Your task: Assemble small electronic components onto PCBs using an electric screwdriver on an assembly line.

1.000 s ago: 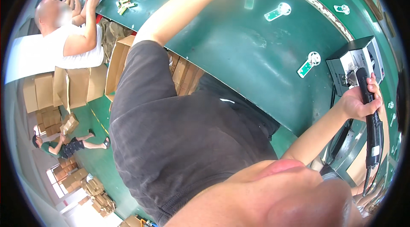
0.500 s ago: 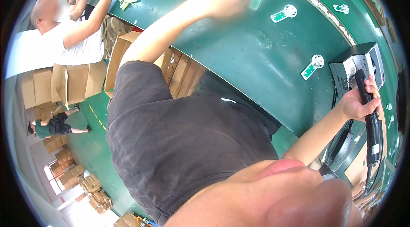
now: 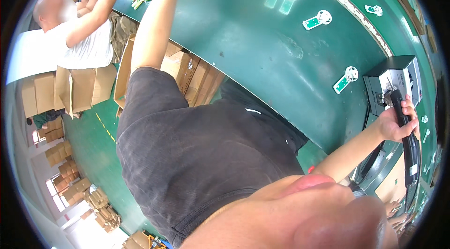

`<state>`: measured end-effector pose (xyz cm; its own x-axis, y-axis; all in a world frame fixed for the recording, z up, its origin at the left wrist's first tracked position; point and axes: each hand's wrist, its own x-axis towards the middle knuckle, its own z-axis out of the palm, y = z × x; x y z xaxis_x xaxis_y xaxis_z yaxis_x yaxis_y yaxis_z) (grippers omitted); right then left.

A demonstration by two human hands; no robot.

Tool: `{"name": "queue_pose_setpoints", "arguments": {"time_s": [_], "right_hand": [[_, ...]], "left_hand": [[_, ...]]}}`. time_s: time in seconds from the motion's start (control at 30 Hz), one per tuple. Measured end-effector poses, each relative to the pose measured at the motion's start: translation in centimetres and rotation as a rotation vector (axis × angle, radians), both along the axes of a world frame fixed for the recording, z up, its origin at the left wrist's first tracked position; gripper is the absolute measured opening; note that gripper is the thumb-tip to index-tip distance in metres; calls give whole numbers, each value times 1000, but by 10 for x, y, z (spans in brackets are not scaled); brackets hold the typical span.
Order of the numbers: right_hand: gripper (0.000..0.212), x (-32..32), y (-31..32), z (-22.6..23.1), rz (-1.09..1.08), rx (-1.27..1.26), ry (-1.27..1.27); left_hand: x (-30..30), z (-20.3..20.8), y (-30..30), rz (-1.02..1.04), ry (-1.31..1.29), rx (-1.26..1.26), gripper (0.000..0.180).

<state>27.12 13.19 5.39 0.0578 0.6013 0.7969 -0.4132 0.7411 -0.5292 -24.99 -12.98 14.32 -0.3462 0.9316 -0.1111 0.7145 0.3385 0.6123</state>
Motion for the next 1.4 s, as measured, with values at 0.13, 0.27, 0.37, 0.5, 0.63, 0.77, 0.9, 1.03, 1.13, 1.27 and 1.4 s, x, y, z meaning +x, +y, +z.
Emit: {"name": "queue_pose_setpoints", "arguments": {"time_s": [0.13,0.27,0.37,0.5,0.63,0.77,0.9,1.03,1.13,1.27,1.4], "right_hand": [[23,26,-1,10,122,-87,34],[17,16,-8,10,327,-136,-38],[16,19,-34,14,329,-232,-114],[14,10,-67,13,234,-323,-308],[15,-4,-72,-12,202,-395,-439],[11,1,-76,-17,133,-463,-510],[11,3,-91,18,-11,-581,-654],[12,18,-79,8,33,-604,-707],[14,31,-40,-56,128,-615,-637],[16,22,-121,41,-185,-683,-767],[18,32,-86,6,-57,-606,-682]], "left_hand": [[-125,-20,13,251,173,105,29],[-273,-17,-44,360,386,19,32],[-293,-38,-37,478,423,81,30],[-320,-58,-10,654,326,47,32],[-412,-52,-26,566,610,-51,33],[-473,-64,-3,564,764,-95,33],[-505,-131,62,735,62,48,34],[-616,-149,59,537,605,-146,34],[-694,-55,-46,554,940,-312,33],[-552,-196,131,720,178,-199,39],[-570,-116,56,628,725,-226,36]]}}
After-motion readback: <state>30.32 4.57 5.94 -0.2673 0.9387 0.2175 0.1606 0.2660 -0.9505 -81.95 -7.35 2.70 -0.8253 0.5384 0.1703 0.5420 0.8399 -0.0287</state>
